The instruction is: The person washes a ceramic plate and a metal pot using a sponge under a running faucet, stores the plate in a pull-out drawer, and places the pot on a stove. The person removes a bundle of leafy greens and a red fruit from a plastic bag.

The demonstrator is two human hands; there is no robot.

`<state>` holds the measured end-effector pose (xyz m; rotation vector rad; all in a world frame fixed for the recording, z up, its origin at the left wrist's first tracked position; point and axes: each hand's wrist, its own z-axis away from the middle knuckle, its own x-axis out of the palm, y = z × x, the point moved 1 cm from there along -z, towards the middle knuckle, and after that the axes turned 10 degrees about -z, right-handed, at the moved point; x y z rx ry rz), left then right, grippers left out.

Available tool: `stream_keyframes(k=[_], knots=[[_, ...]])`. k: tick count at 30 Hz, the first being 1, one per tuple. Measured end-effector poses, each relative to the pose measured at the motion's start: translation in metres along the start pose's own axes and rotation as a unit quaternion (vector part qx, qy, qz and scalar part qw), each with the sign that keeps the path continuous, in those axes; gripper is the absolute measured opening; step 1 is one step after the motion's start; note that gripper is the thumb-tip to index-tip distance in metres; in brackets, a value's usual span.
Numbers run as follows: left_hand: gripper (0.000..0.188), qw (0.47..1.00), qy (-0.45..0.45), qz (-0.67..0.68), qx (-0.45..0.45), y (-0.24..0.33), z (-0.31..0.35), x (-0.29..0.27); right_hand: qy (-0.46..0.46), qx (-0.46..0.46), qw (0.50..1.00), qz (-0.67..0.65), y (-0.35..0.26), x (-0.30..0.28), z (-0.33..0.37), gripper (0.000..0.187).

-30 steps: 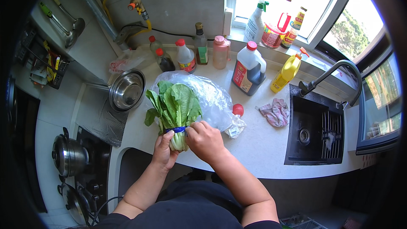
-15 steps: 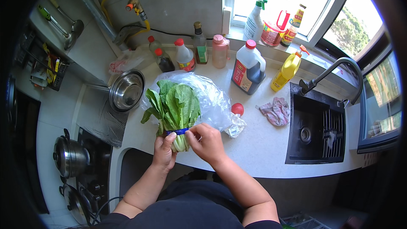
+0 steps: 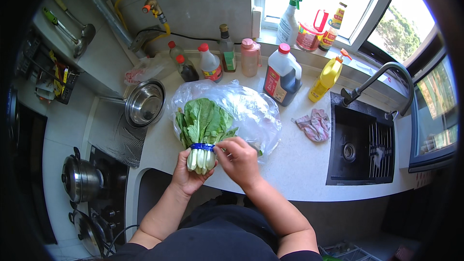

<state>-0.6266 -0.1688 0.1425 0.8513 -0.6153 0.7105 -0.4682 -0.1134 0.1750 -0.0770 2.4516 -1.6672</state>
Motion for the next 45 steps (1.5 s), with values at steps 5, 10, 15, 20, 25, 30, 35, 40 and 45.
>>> stream_keyframes(k=[5,10,15,20,25,30,35,40,45], knots=[[0.041,0.994,0.041,-0.072,0.071,-0.002,0.004,0.012,-0.058,-0.040,0.994,0.079,0.001,-0.001,0.005,0.009],[0.042,0.970,0.077,-0.190,0.132,-0.006,0.003,0.003,-0.106,-0.114,0.972,0.176,0.001,-0.001,0.002,0.011],[0.042,0.962,0.086,-0.209,0.152,-0.007,0.007,0.009,-0.109,-0.095,0.971,0.188,-0.002,0.000,0.000,0.010],[0.046,0.985,0.080,-0.121,0.097,-0.007,0.008,0.011,-0.102,-0.052,0.992,0.053,0.002,-0.006,0.000,0.009],[0.051,0.988,-0.101,0.120,-0.014,-0.003,0.000,-0.007,-0.095,-0.094,0.989,0.057,-0.003,-0.010,0.000,0.012],[0.051,0.966,-0.157,0.202,-0.045,-0.005,-0.001,-0.005,-0.049,-0.089,0.994,0.041,-0.013,-0.002,0.005,0.014],[0.051,0.979,-0.151,0.133,-0.019,-0.006,-0.002,-0.003,-0.062,-0.121,0.983,0.122,-0.013,-0.003,0.004,0.015],[0.051,0.998,-0.044,-0.053,0.012,-0.005,0.000,0.004,-0.098,-0.140,0.961,0.218,-0.013,-0.006,0.006,0.011],[0.055,0.996,-0.077,-0.049,0.008,-0.005,0.005,0.005,-0.121,-0.188,0.948,0.226,-0.004,-0.003,-0.001,0.007]])
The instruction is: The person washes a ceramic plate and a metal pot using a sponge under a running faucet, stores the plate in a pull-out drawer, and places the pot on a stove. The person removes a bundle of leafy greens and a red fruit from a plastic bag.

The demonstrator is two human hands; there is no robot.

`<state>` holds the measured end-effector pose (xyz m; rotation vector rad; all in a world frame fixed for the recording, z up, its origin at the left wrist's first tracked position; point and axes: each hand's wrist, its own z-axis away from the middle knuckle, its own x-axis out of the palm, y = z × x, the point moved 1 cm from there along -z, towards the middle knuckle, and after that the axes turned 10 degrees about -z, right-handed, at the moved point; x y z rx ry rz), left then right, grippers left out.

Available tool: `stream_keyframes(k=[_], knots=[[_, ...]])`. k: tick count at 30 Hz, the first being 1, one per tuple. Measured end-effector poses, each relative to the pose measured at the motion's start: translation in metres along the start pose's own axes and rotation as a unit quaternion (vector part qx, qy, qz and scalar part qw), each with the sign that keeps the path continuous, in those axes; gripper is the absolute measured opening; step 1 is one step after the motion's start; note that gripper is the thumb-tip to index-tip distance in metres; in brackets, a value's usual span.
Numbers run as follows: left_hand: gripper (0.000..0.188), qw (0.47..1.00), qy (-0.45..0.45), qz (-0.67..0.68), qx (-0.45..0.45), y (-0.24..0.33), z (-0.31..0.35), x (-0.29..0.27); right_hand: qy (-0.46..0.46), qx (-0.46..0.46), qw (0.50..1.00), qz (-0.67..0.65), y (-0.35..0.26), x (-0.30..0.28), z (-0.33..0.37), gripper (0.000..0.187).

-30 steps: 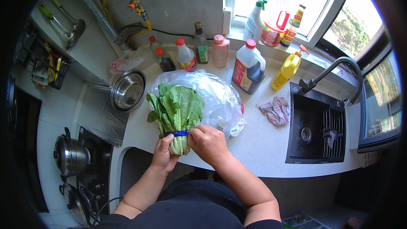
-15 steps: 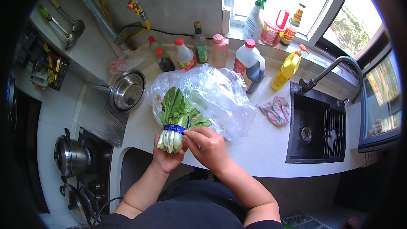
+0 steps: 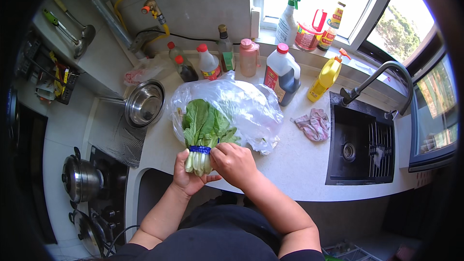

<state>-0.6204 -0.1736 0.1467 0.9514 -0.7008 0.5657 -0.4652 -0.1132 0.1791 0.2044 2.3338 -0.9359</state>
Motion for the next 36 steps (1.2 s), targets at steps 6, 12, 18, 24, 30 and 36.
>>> stream_keyframes(k=[6,12,18,24,30,36], knots=[[0.063,0.982,-0.111,0.149,-0.042,-0.009,-0.004,-0.017,0.096,0.300,0.871,-0.376,0.016,-0.004,0.003,0.011],[0.074,0.940,-0.212,0.261,-0.051,-0.004,-0.006,-0.016,0.157,0.366,0.767,-0.502,0.013,-0.013,0.019,0.015],[0.068,0.947,-0.200,0.250,-0.025,-0.002,-0.006,-0.012,0.086,0.293,0.825,-0.475,-0.003,-0.012,0.025,0.013],[0.065,0.973,-0.166,0.159,-0.010,-0.005,-0.004,-0.015,0.083,0.192,0.921,-0.327,-0.018,-0.007,0.007,0.010],[0.063,0.988,-0.139,0.070,0.004,-0.004,-0.001,-0.014,0.038,0.199,0.923,-0.328,-0.020,-0.008,0.003,0.011],[0.065,0.993,-0.120,-0.017,0.016,-0.005,-0.001,-0.023,-0.057,0.210,0.935,-0.281,-0.013,-0.016,-0.003,0.013]])
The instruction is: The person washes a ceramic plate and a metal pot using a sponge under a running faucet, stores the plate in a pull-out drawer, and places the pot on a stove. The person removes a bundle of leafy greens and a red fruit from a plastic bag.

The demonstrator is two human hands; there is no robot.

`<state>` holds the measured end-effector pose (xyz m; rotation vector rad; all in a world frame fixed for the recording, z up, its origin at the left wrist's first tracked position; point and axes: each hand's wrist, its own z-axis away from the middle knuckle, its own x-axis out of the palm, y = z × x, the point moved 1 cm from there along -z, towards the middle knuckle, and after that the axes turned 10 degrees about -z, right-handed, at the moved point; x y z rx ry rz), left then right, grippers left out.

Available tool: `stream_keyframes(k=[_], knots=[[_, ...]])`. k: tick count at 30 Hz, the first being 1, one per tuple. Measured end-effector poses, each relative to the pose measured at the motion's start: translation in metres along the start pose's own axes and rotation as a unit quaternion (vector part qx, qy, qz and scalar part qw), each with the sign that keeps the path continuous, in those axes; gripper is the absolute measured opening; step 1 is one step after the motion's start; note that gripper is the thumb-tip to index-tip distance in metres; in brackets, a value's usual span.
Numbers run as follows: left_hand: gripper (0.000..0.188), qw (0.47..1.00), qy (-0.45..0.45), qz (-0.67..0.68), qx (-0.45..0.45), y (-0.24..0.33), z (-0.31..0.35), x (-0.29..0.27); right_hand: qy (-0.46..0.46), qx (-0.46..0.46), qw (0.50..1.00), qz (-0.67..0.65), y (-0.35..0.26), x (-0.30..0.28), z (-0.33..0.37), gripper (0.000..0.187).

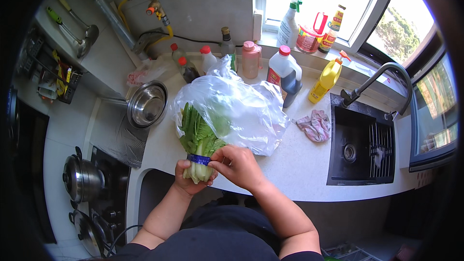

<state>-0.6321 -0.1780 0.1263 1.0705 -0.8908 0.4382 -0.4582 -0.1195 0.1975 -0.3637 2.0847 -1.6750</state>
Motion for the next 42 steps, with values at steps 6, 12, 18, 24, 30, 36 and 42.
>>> stream_keyframes(k=[6,12,18,24,30,36,42], knots=[[0.066,1.000,0.017,-0.009,-0.017,-0.002,0.001,-0.003,-0.054,0.036,0.998,-0.024,0.005,-0.005,-0.004,0.013],[0.062,0.999,0.028,-0.007,-0.021,-0.002,-0.001,0.000,-0.054,0.038,0.997,-0.049,0.009,-0.007,-0.003,0.013],[0.065,0.998,0.062,0.016,-0.020,-0.007,-0.006,0.002,0.016,-0.026,0.999,-0.022,0.016,-0.007,0.002,0.016],[0.062,0.995,0.069,-0.077,0.006,-0.004,-0.008,0.005,0.034,-0.068,0.997,-0.030,0.010,-0.011,0.007,0.012],[0.058,0.989,0.074,-0.124,0.011,-0.003,-0.007,0.006,0.011,-0.089,0.996,0.027,0.012,-0.016,0.006,0.009],[0.056,0.981,0.069,-0.177,0.033,0.000,-0.005,0.009,-0.036,-0.055,0.997,0.035,0.010,-0.019,0.006,0.008],[0.050,0.988,0.098,-0.119,0.032,-0.011,-0.004,0.005,-0.021,-0.057,0.998,0.000,0.011,-0.012,0.009,0.009]])
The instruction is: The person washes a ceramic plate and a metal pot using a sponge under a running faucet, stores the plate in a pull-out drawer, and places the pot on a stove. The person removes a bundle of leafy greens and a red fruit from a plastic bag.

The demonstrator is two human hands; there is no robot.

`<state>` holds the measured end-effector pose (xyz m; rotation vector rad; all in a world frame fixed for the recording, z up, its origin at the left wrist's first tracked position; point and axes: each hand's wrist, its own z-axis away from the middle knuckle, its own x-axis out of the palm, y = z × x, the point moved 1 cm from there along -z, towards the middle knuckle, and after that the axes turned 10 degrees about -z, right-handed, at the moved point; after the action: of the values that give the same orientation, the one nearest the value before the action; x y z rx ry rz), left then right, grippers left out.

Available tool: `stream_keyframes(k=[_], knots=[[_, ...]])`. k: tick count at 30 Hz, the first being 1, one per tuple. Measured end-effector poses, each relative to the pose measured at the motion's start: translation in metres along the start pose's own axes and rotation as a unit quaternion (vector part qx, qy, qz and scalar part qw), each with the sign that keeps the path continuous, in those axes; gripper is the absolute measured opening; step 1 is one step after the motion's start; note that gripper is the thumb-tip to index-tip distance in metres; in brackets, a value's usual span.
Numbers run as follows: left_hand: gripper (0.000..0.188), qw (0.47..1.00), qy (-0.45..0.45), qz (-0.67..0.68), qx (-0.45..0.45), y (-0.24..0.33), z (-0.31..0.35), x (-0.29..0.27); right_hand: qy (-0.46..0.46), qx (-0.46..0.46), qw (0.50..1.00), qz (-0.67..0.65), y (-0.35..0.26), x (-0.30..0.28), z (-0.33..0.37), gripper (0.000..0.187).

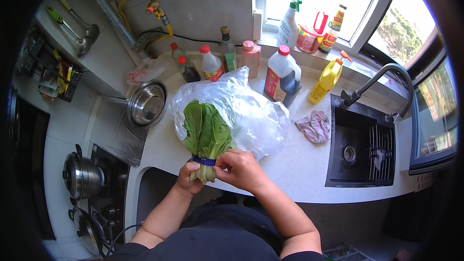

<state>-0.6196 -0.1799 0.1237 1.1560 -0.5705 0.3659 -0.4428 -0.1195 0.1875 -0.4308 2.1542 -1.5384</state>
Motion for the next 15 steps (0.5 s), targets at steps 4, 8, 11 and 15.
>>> stream_keyframes(k=[4,8,11,15], knots=[[0.045,0.995,0.093,0.034,0.008,-0.005,0.001,0.013,-0.035,-0.017,0.999,0.016,0.003,-0.002,0.000,0.011],[0.044,0.991,0.122,0.045,-0.022,-0.005,0.003,0.017,-0.070,-0.001,0.998,0.000,0.008,-0.006,0.000,0.009],[0.046,0.994,0.099,-0.028,-0.023,0.004,0.004,0.014,0.019,-0.004,1.000,-0.003,0.010,-0.003,0.002,0.010],[0.051,0.993,0.044,-0.103,-0.025,0.010,0.004,0.007,-0.013,0.055,0.998,0.042,0.008,-0.002,0.000,0.013]])
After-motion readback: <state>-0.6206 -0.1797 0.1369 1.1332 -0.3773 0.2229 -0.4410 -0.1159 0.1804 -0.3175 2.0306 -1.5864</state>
